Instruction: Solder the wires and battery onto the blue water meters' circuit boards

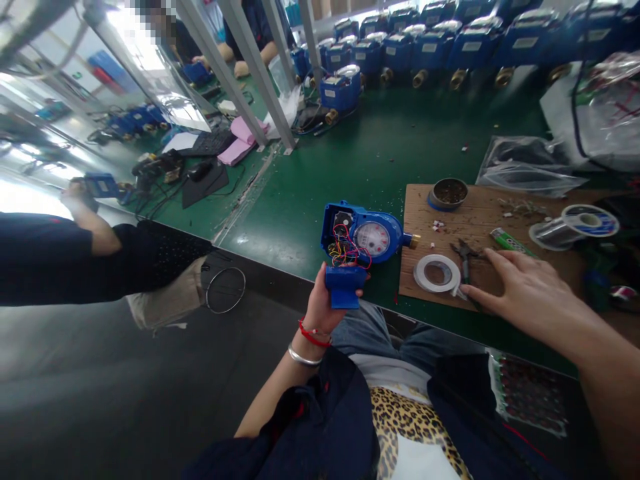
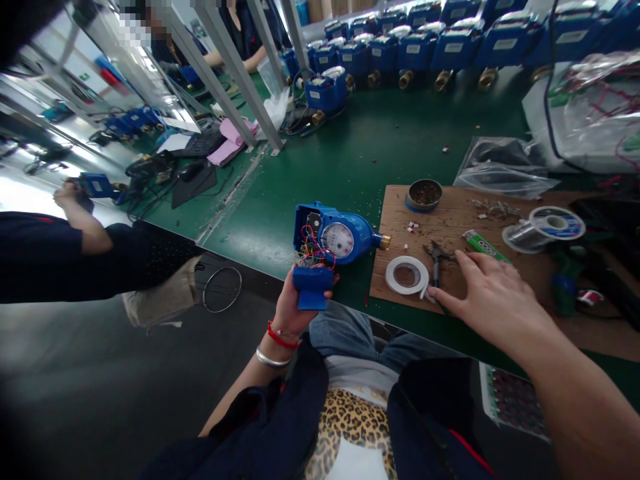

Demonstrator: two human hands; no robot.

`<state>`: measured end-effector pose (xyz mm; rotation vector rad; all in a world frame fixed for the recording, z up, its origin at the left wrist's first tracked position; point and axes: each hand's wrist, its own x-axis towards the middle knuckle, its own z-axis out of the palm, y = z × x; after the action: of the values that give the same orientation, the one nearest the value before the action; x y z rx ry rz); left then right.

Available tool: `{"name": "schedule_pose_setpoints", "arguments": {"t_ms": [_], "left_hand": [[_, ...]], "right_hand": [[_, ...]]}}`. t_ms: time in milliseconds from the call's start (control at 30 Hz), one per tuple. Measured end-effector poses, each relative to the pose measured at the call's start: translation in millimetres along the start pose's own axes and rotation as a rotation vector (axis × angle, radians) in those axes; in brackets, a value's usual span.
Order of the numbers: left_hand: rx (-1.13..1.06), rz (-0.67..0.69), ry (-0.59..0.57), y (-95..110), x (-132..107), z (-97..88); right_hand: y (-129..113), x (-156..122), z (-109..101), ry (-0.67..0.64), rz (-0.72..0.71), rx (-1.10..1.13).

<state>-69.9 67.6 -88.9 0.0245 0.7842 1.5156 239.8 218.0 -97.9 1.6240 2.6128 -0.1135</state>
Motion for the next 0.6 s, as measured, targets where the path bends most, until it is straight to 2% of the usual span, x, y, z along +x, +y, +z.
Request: {"name": "schedule_pose_setpoints", "arguments": {"t_ms": [233,367,467,533,600], "left_hand": [[-0.012,-0.004,0.007,0.5,-0.7,3.0],[-0.012,-0.001,0.013,0.3,0.3,2.2],[-0.019,-0.003,0.010,-0.1,0.7,0.8],[-0.022,-0.001,0.004,-0.1,0.4,0.6],[-0.020,-0.003,0.009,0.2,-0.1,1.6]], "right_hand": [[-2.9,3.7,3.4,-0.009,-0.056,-0.087],[2.4,14.0,1.2,0.009,-0.037,-0.099],[9.4,16.0,-12.8,0.040,0.037,-0.040],[7.4,10.0,-29.3,0.125,0.081,0.033],[-7.1,-2.6,-46.6,0.243,0.017,0.149]]}}
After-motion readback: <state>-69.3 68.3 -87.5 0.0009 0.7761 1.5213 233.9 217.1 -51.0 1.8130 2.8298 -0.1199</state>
